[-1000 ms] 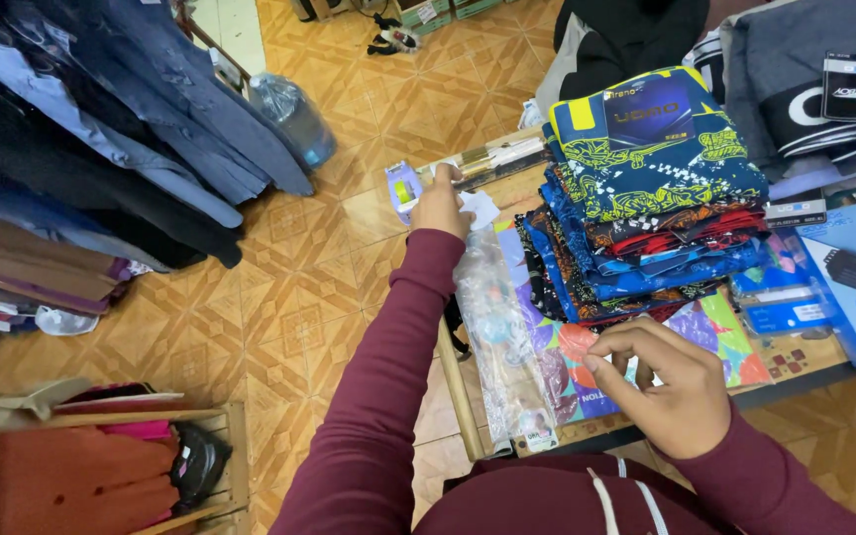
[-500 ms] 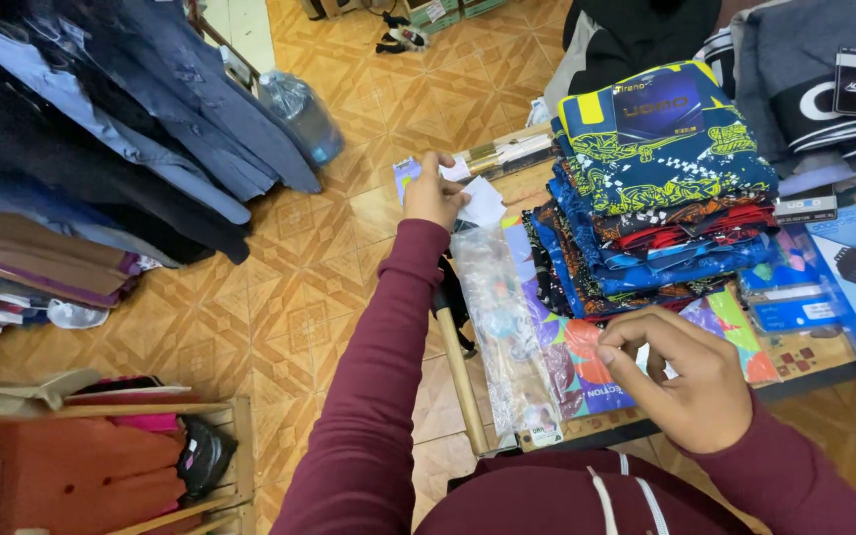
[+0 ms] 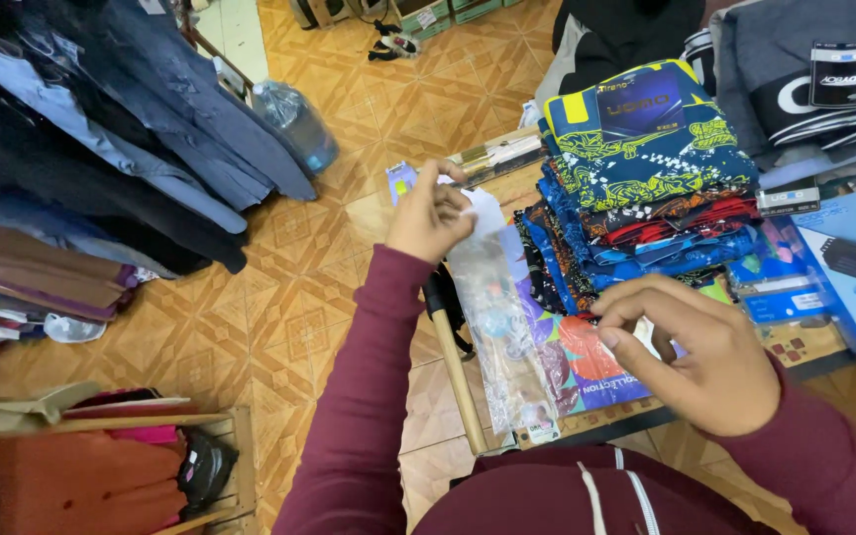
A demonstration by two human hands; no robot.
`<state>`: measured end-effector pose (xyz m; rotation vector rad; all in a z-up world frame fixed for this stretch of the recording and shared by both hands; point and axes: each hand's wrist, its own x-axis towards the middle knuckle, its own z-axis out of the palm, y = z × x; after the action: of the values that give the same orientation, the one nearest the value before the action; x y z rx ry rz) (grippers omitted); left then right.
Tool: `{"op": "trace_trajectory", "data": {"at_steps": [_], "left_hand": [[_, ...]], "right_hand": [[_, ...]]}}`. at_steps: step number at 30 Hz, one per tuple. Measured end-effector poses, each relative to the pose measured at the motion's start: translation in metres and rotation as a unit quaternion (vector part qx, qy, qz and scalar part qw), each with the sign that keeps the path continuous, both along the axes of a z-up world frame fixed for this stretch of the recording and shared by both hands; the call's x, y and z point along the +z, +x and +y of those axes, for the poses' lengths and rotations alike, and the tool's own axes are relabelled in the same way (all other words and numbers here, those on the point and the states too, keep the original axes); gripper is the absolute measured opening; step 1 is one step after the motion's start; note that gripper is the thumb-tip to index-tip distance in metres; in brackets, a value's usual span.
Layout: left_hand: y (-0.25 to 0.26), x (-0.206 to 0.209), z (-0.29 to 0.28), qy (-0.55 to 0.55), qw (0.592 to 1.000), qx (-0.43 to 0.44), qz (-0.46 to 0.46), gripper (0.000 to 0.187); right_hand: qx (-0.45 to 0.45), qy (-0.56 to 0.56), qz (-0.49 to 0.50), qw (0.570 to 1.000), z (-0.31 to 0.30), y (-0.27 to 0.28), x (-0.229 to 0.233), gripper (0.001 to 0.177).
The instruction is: Tagging and organizing clothing items in a stockroom area.
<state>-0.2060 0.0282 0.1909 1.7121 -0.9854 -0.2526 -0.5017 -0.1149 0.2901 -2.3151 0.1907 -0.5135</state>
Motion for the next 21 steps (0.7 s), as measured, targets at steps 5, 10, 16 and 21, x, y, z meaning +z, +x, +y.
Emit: {"op": "trace_trajectory", "data": {"at_steps": [5, 10, 16, 21], "left_hand": [[-0.082, 0.089, 0.027, 0.003, 0.983, -0.144, 0.110, 0.051], [-0.109, 0.116, 0.036, -0.032, 0.976, -0.213, 0.023, 0.050], [-0.117, 0.125, 0.035, -0.027, 0.975, -0.217, 0.035, 0.052], [-0.123, 0.131, 0.034, -0.035, 0.969, -0.241, 0.041, 0.052]], "right_hand": [[0.072, 0.006, -0.013, 0.997, -0.003, 0.016, 0.031, 0.007], [0.118, 0.052, 0.030, 0.991, -0.004, 0.022, 0.041, 0.009], [0.055, 0.102, 0.101, 0.988, 0.001, 0.023, 0.044, 0.009], [0.016, 0.151, 0.106, 0.983, 0.002, 0.018, 0.040, 0.010]]}}
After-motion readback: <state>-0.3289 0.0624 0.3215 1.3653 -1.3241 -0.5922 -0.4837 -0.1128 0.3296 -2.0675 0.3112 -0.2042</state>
